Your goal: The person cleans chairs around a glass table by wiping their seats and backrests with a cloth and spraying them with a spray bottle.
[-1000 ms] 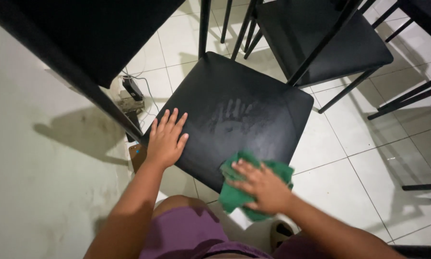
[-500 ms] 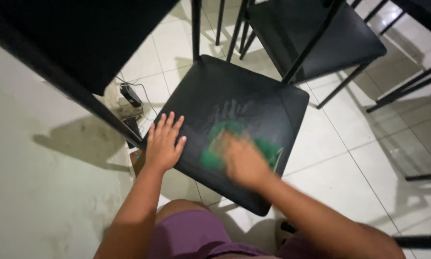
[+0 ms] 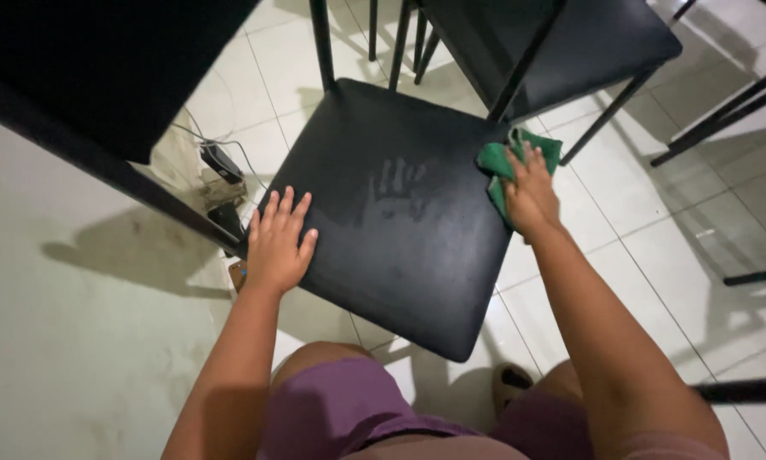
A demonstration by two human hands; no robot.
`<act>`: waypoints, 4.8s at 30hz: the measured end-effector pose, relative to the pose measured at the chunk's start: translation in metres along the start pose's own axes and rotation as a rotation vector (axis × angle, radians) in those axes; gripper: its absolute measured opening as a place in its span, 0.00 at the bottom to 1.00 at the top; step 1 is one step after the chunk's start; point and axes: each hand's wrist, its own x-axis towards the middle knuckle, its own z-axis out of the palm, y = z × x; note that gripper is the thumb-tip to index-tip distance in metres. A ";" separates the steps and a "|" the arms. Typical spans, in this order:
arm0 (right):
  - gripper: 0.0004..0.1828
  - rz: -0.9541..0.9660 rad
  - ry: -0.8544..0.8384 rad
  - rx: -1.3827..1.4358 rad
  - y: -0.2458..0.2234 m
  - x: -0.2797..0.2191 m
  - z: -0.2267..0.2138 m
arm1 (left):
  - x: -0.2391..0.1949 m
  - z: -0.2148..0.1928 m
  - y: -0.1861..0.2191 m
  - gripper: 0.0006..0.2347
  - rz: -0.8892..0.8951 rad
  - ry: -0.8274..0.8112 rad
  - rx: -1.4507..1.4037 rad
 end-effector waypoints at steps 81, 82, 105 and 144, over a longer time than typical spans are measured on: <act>0.35 -0.977 -0.898 0.305 -0.155 0.157 0.037 | 0.008 0.037 0.122 0.36 0.007 -0.158 -0.113; 0.36 -0.935 -0.810 0.275 -0.141 0.166 0.033 | 0.011 0.036 0.121 0.36 0.012 -0.152 -0.124; 0.34 -0.203 -0.397 0.111 -0.118 0.204 0.062 | 0.044 0.016 0.118 0.34 -0.230 -0.598 -0.279; 0.22 0.688 -0.802 0.619 -0.189 -0.007 -0.329 | 0.172 -0.349 -0.054 0.34 -0.666 -0.423 -0.600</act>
